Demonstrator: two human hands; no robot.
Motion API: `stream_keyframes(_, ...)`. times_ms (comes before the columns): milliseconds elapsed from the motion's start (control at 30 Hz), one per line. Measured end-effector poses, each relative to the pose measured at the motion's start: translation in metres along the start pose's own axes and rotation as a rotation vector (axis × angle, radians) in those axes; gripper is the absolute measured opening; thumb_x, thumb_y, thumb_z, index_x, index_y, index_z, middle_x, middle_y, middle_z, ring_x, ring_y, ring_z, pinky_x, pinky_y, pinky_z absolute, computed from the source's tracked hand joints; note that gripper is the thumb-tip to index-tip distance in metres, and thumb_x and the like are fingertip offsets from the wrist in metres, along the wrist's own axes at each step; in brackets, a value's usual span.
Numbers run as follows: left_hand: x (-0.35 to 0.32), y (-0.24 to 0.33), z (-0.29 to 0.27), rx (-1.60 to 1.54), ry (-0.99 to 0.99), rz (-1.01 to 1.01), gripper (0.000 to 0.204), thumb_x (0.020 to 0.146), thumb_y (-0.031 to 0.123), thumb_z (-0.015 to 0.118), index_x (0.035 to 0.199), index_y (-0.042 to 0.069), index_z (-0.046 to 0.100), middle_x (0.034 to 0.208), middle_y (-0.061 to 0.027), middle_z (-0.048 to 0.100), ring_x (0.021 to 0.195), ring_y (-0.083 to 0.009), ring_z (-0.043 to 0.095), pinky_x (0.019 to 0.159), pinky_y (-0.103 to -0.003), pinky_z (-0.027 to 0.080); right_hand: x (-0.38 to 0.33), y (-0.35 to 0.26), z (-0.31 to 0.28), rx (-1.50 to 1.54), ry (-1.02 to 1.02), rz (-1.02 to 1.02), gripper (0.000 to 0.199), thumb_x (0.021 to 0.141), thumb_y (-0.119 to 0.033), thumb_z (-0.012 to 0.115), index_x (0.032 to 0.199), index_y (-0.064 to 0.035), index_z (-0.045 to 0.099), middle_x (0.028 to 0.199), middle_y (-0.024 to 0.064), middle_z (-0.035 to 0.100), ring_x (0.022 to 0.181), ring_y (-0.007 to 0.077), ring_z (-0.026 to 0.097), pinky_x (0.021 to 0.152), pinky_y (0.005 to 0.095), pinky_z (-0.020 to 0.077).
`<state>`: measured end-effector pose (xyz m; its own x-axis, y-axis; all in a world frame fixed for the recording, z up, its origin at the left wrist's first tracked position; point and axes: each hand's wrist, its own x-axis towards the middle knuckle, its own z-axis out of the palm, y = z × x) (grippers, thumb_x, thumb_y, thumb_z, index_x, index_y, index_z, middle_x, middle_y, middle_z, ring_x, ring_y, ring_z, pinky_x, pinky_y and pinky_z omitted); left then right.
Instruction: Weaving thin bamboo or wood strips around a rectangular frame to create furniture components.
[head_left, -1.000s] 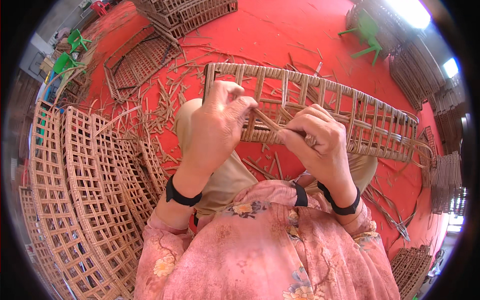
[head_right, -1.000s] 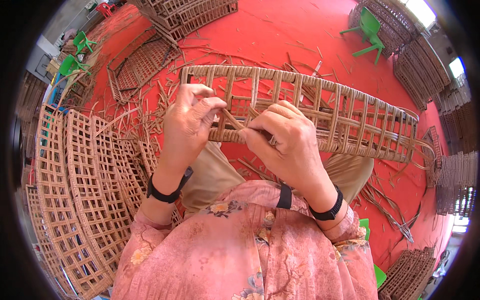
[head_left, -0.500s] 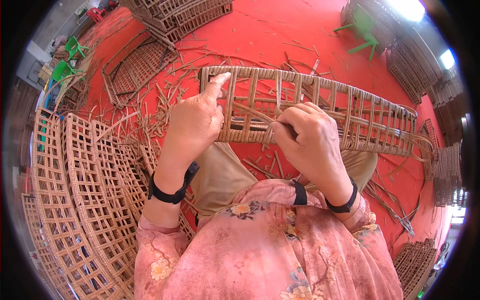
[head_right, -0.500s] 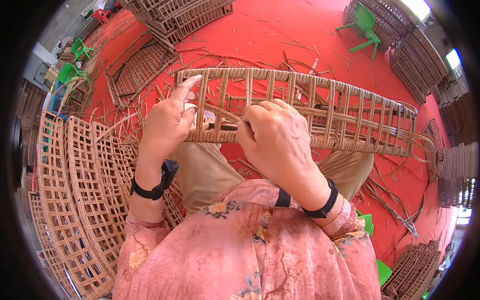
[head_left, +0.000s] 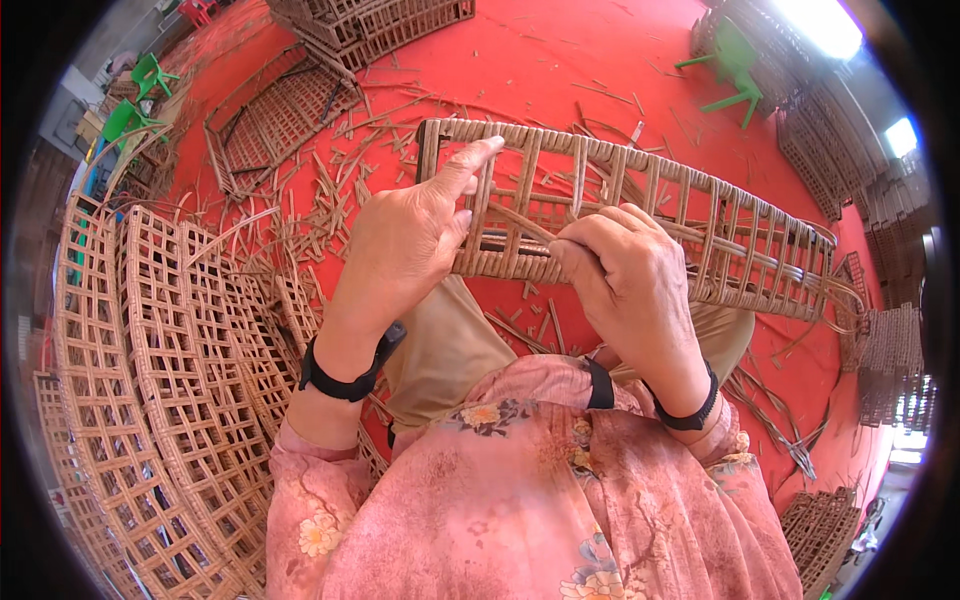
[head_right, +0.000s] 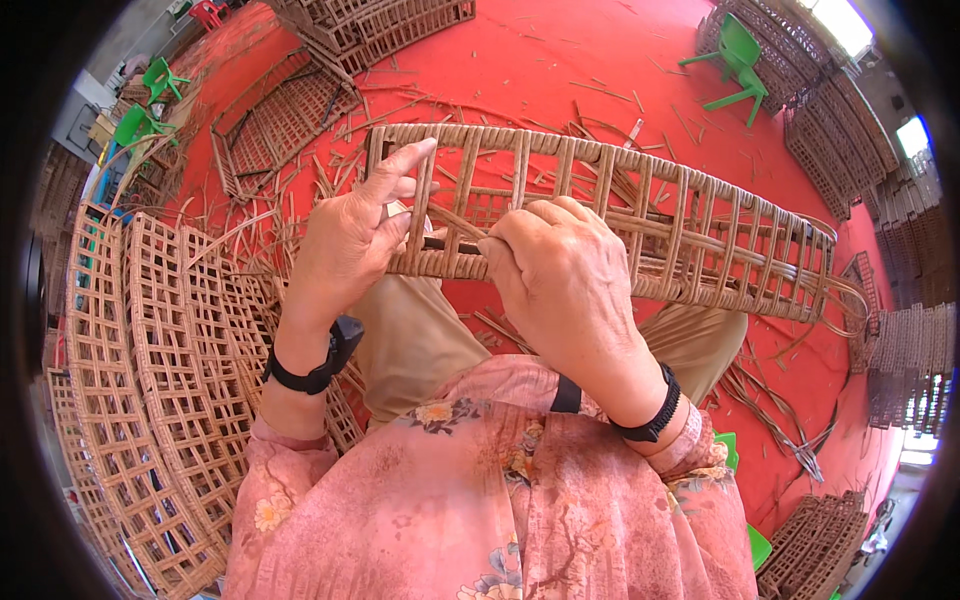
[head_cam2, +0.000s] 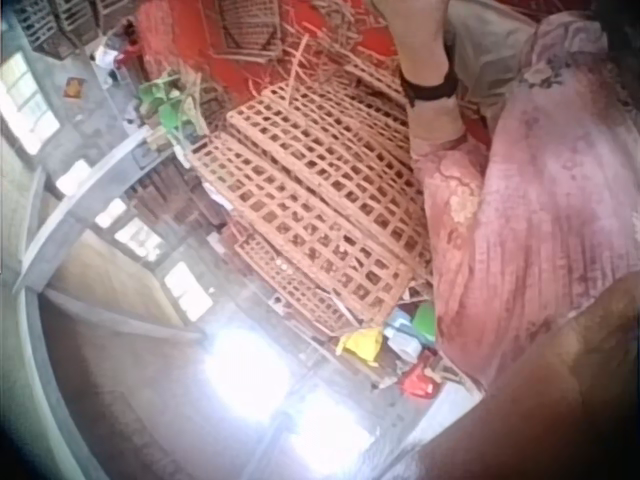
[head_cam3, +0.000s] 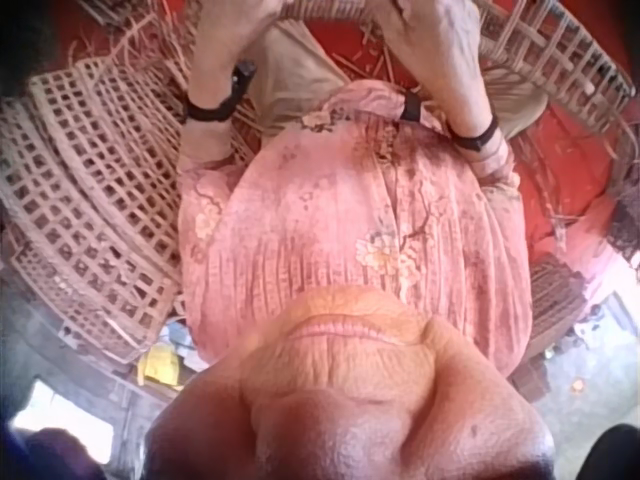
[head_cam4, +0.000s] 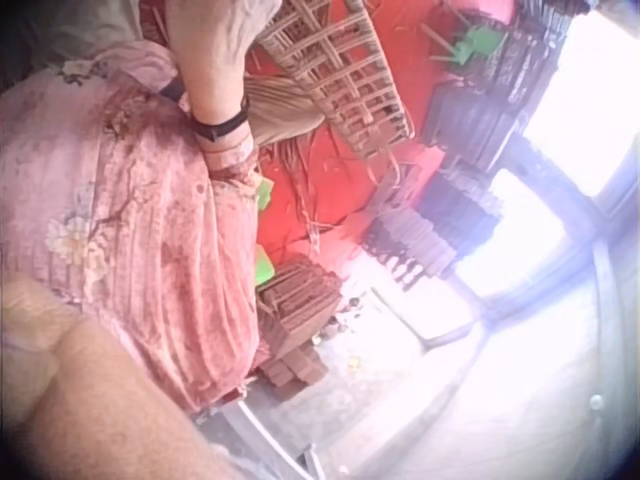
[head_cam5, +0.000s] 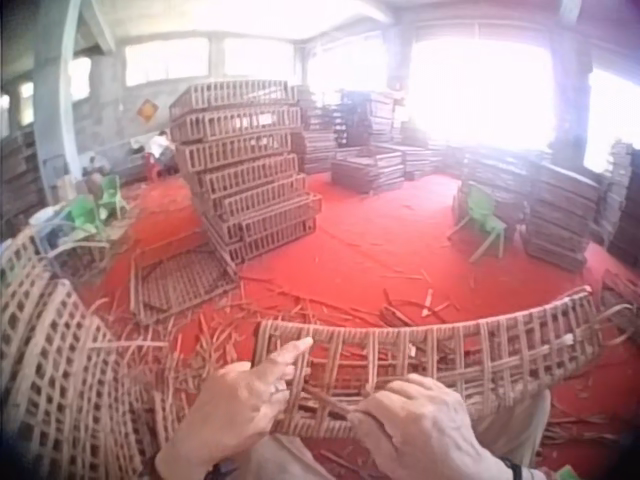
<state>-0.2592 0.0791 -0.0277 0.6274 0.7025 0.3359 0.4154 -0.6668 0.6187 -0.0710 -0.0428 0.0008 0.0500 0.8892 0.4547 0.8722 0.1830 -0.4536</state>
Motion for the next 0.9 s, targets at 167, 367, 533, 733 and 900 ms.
stream_keyframes(167, -0.003, -0.003, -0.011, -0.203, -0.031, -0.086, 0.047, 0.091, -0.001, 0.062, 0.136, 0.012, 0.058, 0.086, -0.0036, 0.066, 0.076, -0.0142, 0.065, 0.070, -0.029, 0.052, 0.000, -0.004, 0.014, -0.063, 0.002, -0.021, 0.014, 0.086, -0.016, 0.072, 0.081, -0.0042, 0.066, 0.080, 0.0122, 0.064, 0.084, 0.0334, 0.062, 0.078, 0.0447, 0.0497)
stream_keyframes(367, -0.023, -0.042, -0.051, -0.451, 0.351, -0.154, 0.032, 0.095, 0.003, 0.062, 0.126, 0.004, 0.062, 0.085, 0.0057, 0.060, 0.077, -0.0019, 0.051, 0.071, -0.020, 0.042, 0.007, -0.004, 0.028, 0.003, 0.105, -0.204, 0.025, 0.081, -0.017, 0.077, 0.103, -0.0073, 0.067, 0.100, 0.0102, 0.064, 0.097, 0.0317, 0.061, 0.086, 0.0440, 0.0488)
stream_keyframes(533, -0.033, -0.149, -0.093, -0.039, 0.671, -0.251, 0.030, 0.097, 0.009, 0.065, 0.126, 0.004, 0.064, 0.096, -0.0039, 0.066, 0.090, -0.0121, 0.063, 0.081, -0.028, 0.052, -0.008, 0.020, 0.025, -0.146, 0.234, -0.172, 0.032, 0.079, -0.016, 0.077, 0.108, -0.0081, 0.066, 0.113, 0.0109, 0.063, 0.110, 0.0322, 0.060, 0.092, 0.0444, 0.0479)
stream_keyframes(733, -0.082, -0.324, -0.221, 0.562, 0.642, -0.272, 0.035, 0.104, 0.025, 0.057, 0.133, 0.007, 0.061, 0.117, -0.0141, 0.071, 0.095, -0.0226, 0.070, 0.078, -0.034, 0.057, -0.024, 0.035, 0.046, -0.085, 0.356, -0.249, 0.030, 0.073, -0.014, 0.080, 0.102, -0.0112, 0.071, 0.112, 0.0060, 0.064, 0.112, 0.0270, 0.062, 0.095, 0.0424, 0.0476)
stream_keyframes(900, -0.048, -0.250, -0.188, 0.370, 0.632, -0.366, 0.041, 0.107, 0.031, 0.054, 0.140, 0.009, 0.059, 0.131, -0.0149, 0.066, 0.118, -0.0268, 0.064, 0.095, -0.035, 0.053, -0.039, 0.055, 0.046, -0.059, 0.362, -0.237, 0.030, 0.078, -0.018, 0.077, 0.106, -0.0113, 0.069, 0.120, 0.0060, 0.060, 0.121, 0.0264, 0.056, 0.101, 0.0440, 0.0455)
